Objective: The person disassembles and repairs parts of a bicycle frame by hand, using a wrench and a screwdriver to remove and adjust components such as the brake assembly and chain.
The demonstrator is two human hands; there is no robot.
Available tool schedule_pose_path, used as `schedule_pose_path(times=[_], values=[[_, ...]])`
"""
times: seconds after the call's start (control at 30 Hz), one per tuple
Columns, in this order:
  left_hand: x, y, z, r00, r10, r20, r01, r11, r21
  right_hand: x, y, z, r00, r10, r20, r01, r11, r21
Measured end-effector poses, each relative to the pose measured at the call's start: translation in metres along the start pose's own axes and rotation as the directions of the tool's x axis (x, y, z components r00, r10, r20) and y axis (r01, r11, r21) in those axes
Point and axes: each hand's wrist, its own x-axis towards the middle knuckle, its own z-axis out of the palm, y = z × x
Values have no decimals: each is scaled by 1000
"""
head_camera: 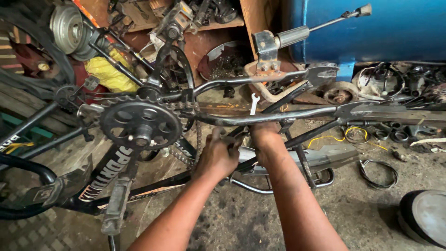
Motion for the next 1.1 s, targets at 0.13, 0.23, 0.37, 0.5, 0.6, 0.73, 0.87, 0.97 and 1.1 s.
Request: schedule_pose_path(times=[0.13,0.23,0.37,0.5,0.6,0.73,0.87,0.97,1.1], values=[[-13,5,-5,989,133,69,-141,981,134,10,1,32,993,113,-32,-97,944,314],[-8,9,-6,982,131,139,-157,968,194,5,12,30,991,63,117,-93,958,271],[2,16,-12,963,0,270,-79,956,281,17,-5,-13,778,408,478,-619,367,694],[8,12,-18,925,-153,347,109,984,142,27,-18,-67,619,486,618,-747,122,653],[8,-4,-6,964,41,264,-88,982,169,30,-26,-80,588,451,671,-714,-101,693],[1,-40,23,973,215,83,-220,974,61,30,-31,-75,658,418,626,-618,-175,767],[-3,-62,32,922,351,-162,-375,914,-157,29,-34,-78,642,367,673,-559,-378,738],[9,-63,20,971,236,-39,-236,917,-322,17,-33,-72,742,467,481,-480,-131,867],[36,-50,18,986,149,71,-108,910,-401,13,-21,-49,838,459,295,-507,455,732]])
